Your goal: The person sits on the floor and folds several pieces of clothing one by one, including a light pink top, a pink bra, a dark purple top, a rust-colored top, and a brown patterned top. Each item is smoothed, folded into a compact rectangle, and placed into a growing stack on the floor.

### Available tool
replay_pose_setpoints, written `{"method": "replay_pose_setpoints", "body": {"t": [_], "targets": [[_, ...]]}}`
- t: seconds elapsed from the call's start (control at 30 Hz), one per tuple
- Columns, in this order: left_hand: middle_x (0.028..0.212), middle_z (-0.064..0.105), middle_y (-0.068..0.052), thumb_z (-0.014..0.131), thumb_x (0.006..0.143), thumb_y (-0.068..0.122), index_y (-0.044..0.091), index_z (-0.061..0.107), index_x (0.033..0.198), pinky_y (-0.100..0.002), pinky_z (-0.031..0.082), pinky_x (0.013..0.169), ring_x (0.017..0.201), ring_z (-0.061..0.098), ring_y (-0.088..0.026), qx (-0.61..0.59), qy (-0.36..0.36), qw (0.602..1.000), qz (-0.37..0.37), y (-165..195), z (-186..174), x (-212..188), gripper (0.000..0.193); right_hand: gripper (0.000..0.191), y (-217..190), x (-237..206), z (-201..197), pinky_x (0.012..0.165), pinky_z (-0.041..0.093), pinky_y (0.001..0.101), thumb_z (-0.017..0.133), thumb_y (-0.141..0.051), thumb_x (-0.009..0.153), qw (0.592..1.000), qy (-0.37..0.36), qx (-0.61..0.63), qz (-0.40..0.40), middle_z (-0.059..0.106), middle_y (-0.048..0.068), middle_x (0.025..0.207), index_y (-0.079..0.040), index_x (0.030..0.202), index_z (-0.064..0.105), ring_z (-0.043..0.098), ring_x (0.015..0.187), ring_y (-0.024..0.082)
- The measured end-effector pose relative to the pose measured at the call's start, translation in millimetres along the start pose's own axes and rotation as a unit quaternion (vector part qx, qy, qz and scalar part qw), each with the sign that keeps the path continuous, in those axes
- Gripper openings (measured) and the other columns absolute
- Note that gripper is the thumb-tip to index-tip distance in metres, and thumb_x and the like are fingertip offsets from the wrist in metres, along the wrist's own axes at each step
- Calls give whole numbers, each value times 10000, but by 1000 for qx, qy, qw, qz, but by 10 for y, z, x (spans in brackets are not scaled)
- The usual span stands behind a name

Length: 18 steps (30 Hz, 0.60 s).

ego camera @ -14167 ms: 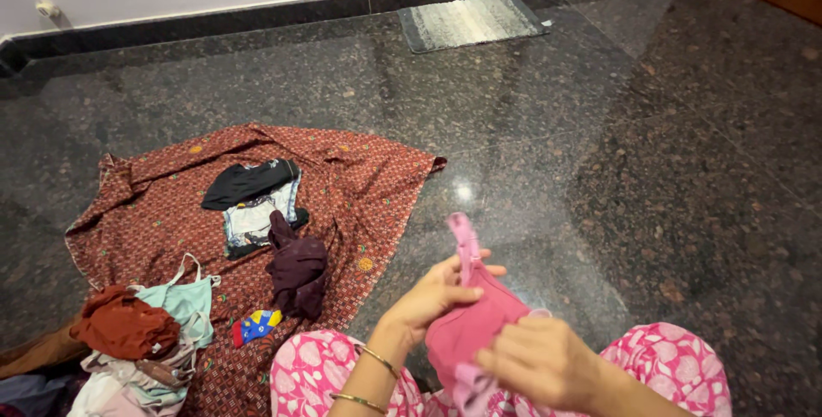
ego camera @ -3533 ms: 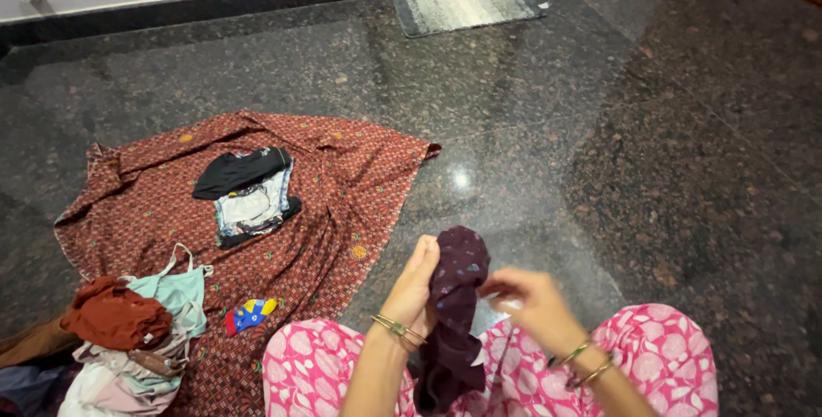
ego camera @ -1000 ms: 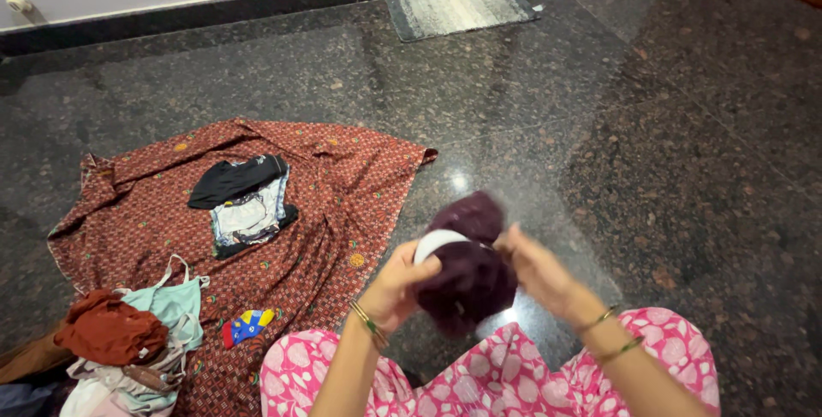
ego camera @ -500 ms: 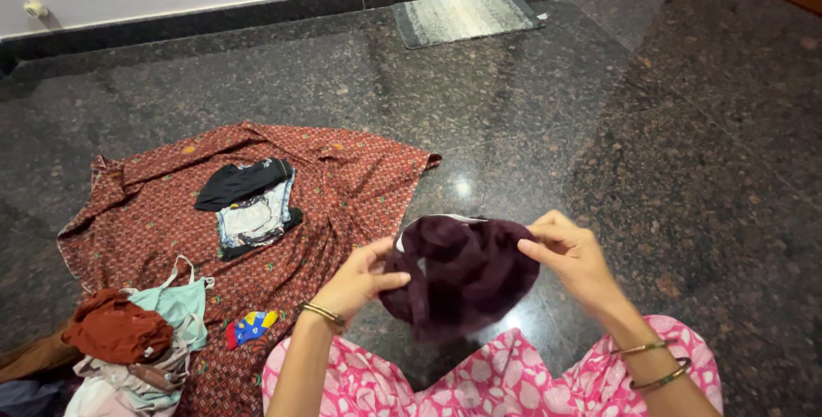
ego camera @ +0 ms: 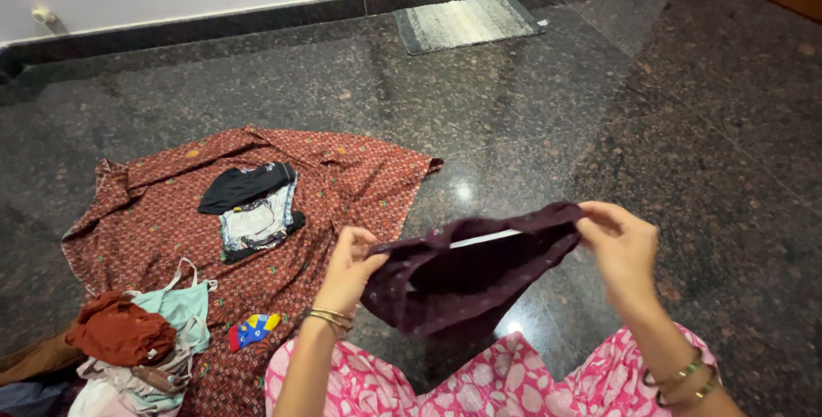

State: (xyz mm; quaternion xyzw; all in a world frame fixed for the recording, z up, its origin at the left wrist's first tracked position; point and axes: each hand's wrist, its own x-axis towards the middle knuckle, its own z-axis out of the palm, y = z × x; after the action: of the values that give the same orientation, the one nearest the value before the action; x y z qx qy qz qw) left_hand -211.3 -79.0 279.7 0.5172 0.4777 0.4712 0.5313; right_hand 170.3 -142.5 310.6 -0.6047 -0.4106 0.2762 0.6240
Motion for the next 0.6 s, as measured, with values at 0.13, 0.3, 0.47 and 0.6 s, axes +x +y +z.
{"method": "replay_pose_setpoints", "body": {"t": [0.13,0.3,0.47,0.6], "targets": [[934,600,-107,834,702,80,61,590,920,-380,466,798,915,554,-270,222,109,948,198,-159,280,-117,328,250,15,18,39,899,548,372,498,-95,1003,924,-106,298,213,705,65,1167,-70,1201,648,674,1058,186],[904,529,-122,773,905,214,34,541,847,-400,459,815,861,549,-288,219,139,944,205,-333,1124,-646,300,259,-60,-171,319,919,529,393,455,-108,1032,910,-105,340,213,697,67,1167,-57,1236,606,662,1063,200],[1006,577,-147,722,885,226,20,552,998,-439,488,860,946,587,-343,189,54,972,130,-470,1754,-939,290,218,-195,-183,409,935,536,417,476,-98,1034,892,-112,402,174,692,88,1154,-46,1207,598,660,1067,228],[1220,597,-198,755,868,265,30,546,1175,-463,452,997,1159,559,-392,165,43,983,70,-543,2020,-1020,440,197,-249,-151,318,914,531,428,491,-118,1038,889,-79,418,168,694,101,1144,-50,1190,598,657,1052,246]]}}
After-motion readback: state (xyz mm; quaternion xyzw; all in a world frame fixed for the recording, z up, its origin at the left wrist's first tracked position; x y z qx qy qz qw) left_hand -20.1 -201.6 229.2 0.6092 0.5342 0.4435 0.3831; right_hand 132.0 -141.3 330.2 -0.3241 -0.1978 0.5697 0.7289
